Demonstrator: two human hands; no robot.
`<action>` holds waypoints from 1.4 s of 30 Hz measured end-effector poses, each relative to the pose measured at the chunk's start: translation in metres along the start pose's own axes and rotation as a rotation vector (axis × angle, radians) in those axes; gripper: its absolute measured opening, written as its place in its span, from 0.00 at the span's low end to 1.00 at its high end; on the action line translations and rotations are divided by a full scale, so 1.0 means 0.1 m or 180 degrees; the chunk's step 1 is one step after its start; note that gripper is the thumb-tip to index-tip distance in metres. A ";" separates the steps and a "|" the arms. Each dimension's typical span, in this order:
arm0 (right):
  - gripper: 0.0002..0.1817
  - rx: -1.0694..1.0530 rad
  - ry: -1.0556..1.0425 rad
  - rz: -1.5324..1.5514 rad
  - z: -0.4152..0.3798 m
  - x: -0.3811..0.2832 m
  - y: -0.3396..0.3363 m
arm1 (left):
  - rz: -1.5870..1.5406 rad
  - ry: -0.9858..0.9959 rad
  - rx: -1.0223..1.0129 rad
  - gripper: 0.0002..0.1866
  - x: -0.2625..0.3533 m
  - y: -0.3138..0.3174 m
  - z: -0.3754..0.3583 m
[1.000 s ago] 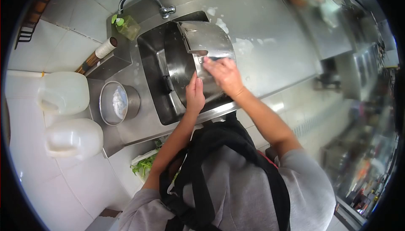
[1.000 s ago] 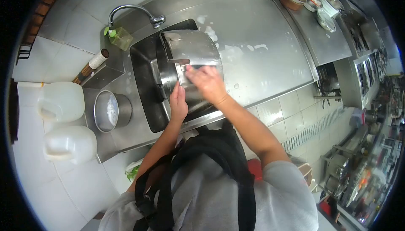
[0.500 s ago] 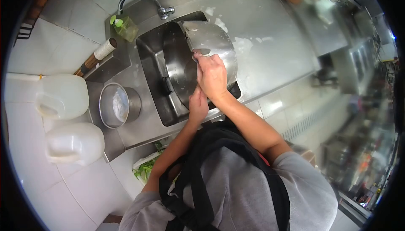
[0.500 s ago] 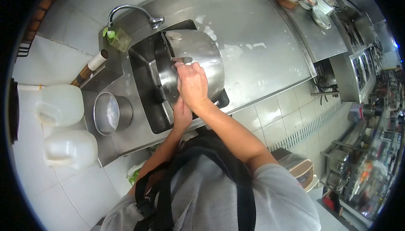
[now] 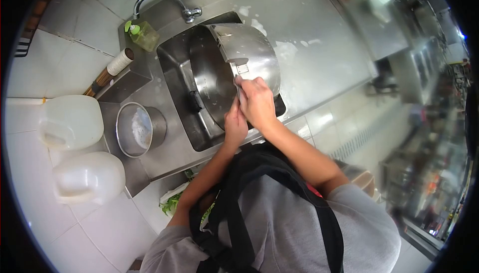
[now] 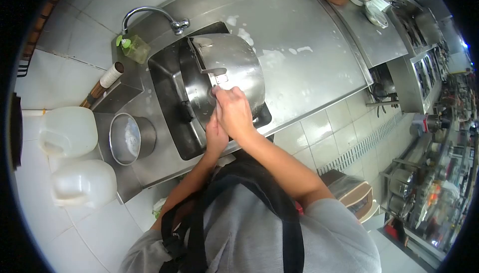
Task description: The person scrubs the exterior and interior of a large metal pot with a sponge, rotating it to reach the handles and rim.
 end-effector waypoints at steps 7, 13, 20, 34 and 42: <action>0.15 0.0193 -0.0141 0.0123 0.18 0.05 0.11 | -0.0089 -0.0270 -0.0151 0.21 -0.17 0.03 -0.06; 0.19 -0.0236 -0.0993 -0.0292 -0.13 0.65 -0.31 | 0.0459 -0.0537 -0.0354 0.20 -0.15 -0.11 0.02; 0.21 -0.0210 -0.0791 0.0362 0.57 0.88 -0.34 | -0.1437 -0.1101 0.0511 0.31 0.29 -0.31 0.89; 0.28 -0.2265 -0.2499 0.0845 1.26 0.91 0.19 | 0.2058 -0.1133 0.0503 0.22 0.44 -0.27 1.76; 0.30 -0.1830 -0.2034 0.0292 1.17 0.95 0.18 | 0.1919 -0.1370 0.0513 0.22 0.50 -0.22 1.77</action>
Point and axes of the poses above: each hand's wrist, its own z-axis towards the middle knuckle, its own y-axis out of the palm, x = y × z, the point moved 5 cm from there along z, towards the middle knuckle, and after that the axes turned 9 degrees about y, right-handed, at the moved point
